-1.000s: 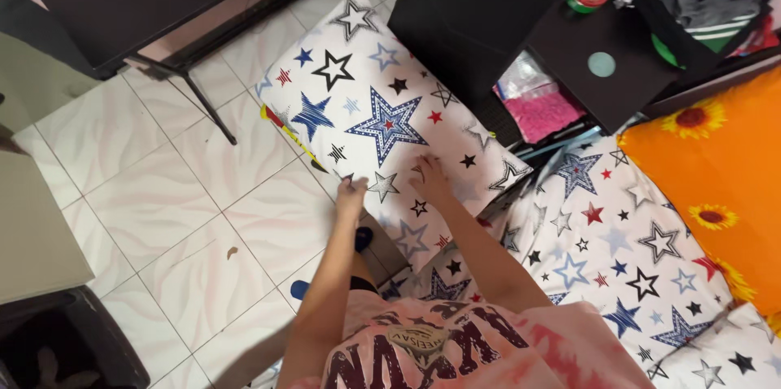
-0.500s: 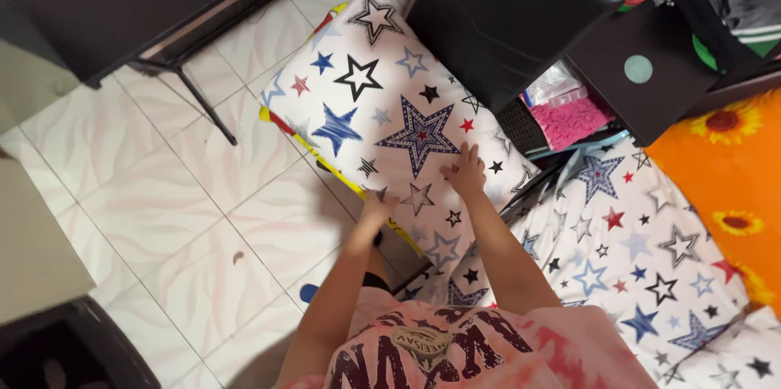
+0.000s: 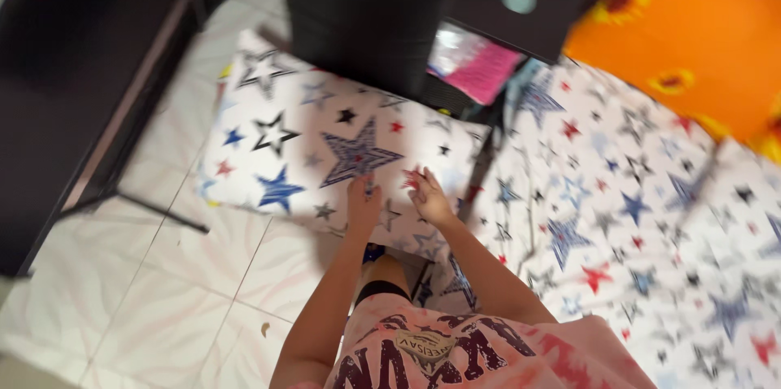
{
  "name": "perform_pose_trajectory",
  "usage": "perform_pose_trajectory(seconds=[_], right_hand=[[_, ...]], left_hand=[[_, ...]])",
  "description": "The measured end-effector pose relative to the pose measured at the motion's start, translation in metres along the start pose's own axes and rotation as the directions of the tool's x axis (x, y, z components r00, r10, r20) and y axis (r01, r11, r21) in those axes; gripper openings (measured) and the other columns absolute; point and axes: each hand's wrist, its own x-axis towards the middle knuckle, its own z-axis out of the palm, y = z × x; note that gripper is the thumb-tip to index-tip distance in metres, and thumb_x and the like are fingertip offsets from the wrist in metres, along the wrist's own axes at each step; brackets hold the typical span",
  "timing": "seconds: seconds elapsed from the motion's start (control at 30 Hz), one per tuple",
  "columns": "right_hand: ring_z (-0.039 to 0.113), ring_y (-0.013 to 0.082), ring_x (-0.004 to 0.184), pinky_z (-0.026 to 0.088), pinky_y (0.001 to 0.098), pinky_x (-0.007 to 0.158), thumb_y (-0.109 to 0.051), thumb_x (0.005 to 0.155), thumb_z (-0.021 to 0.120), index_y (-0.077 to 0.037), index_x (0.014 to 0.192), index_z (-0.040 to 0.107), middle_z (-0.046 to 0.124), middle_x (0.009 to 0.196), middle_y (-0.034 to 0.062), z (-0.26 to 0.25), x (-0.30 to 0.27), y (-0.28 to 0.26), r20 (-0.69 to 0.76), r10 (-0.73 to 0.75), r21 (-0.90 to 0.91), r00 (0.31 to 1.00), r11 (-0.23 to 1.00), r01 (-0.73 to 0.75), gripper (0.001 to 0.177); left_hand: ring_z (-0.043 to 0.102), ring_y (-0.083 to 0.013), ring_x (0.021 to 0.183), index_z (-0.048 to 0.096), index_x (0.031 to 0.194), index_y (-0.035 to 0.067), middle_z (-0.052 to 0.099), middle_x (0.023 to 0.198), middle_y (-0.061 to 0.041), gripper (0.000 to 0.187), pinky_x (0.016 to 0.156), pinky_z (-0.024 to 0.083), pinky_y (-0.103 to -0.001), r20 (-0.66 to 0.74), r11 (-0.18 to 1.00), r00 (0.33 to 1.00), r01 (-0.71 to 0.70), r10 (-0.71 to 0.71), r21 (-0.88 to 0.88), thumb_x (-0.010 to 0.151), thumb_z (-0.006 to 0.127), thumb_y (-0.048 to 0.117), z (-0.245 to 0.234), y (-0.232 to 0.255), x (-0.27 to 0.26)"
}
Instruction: The person arranges several decorative pillows on a bed, including a Spongebob pillow, a star-patterned pillow, and sunflower-patterned pillows. They also smooth the bedsheet and briefly open and close a window before returning to adjust the pillows.
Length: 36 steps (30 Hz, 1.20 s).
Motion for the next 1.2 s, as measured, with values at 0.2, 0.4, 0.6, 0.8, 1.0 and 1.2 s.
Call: perform_pose_trajectory(seconds=[0.2,0.4,0.6,0.8,1.0,1.2], right_hand=[[0.051,0.0355,0.137,0.046,0.04,0.108,-0.007,0.088,0.074,-0.01,0.135,0.066,0.052,0.147,0.0187,-0.053,-0.053,0.028,-0.222,-0.174,-0.153,0.96,0.978,0.142,0.048],[0.061,0.0291,0.124,0.056,0.0376,0.093,-0.011,0.09,0.061,-0.014,0.134,0.059,0.049,0.149,0.0126,-0.112,-0.098,0.086,-0.282,-0.005,0.222,0.959,0.973,0.07,0.044],[0.052,0.025,0.133,0.046,0.0383,0.105,-0.01,0.096,0.072,-0.006,0.131,0.07,0.059,0.139,0.0166,-0.179,-0.138,0.178,-0.5,-0.288,-0.037,0.817,0.95,0.311,0.035],[0.054,0.0112,0.081,0.046,0.0238,0.07,-0.014,0.089,0.072,-0.009,0.118,0.073,0.06,0.091,0.0009,-0.261,-0.172,0.254,-0.498,0.248,0.534,0.831,0.843,0.068,0.03],[0.051,0.011,0.073,0.042,0.0275,0.064,-0.02,0.093,0.069,-0.013,0.122,0.073,0.06,0.087,-0.0005,-0.337,-0.229,0.321,-0.501,0.449,0.685,0.739,0.728,0.022,0.03],[0.06,0.0085,0.093,0.05,0.0296,0.074,-0.023,0.092,0.067,-0.013,0.121,0.071,0.069,0.109,-0.005,-0.376,-0.278,0.363,-0.459,0.572,0.797,0.68,0.603,0.031,0.031]], left_hand=[[0.059,-0.0226,0.107,0.064,0.124,0.01,0.059,0.126,-0.008,0.034,0.083,0.054,-0.035,0.259,0.992,0.966,0.041,-0.01,-0.118,0.091,0.066,0.013,0.054,0.045,-0.034],[0.061,-0.0207,0.114,0.067,0.122,0.007,0.059,0.125,-0.008,0.025,0.087,0.057,-0.033,0.403,0.977,0.9,-0.091,0.165,-0.195,0.097,0.063,0.008,0.128,0.074,-0.101],[0.063,-0.016,0.093,0.068,0.119,0.006,0.063,0.11,-0.007,0.025,0.073,0.057,-0.031,0.529,0.964,0.845,0.074,0.075,-0.254,0.096,0.06,0.01,0.217,0.104,-0.187],[0.062,-0.0089,0.09,0.071,0.118,0.006,0.068,0.11,-0.003,0.022,0.071,0.052,-0.026,0.651,0.977,0.755,0.071,0.079,-0.201,0.102,0.057,0.012,0.294,0.121,-0.264],[0.054,-0.0071,0.067,0.074,0.115,0.006,0.069,0.09,0.001,0.022,0.06,0.045,-0.024,0.768,0.984,0.636,0.08,0.072,-0.158,0.099,0.06,0.011,0.38,0.132,-0.316],[0.053,-0.006,0.066,0.072,0.117,0.004,0.066,0.082,0.0,0.021,0.059,0.043,-0.023,0.855,0.979,0.495,0.039,0.154,-0.199,0.103,0.059,0.013,0.441,0.15,-0.353]])
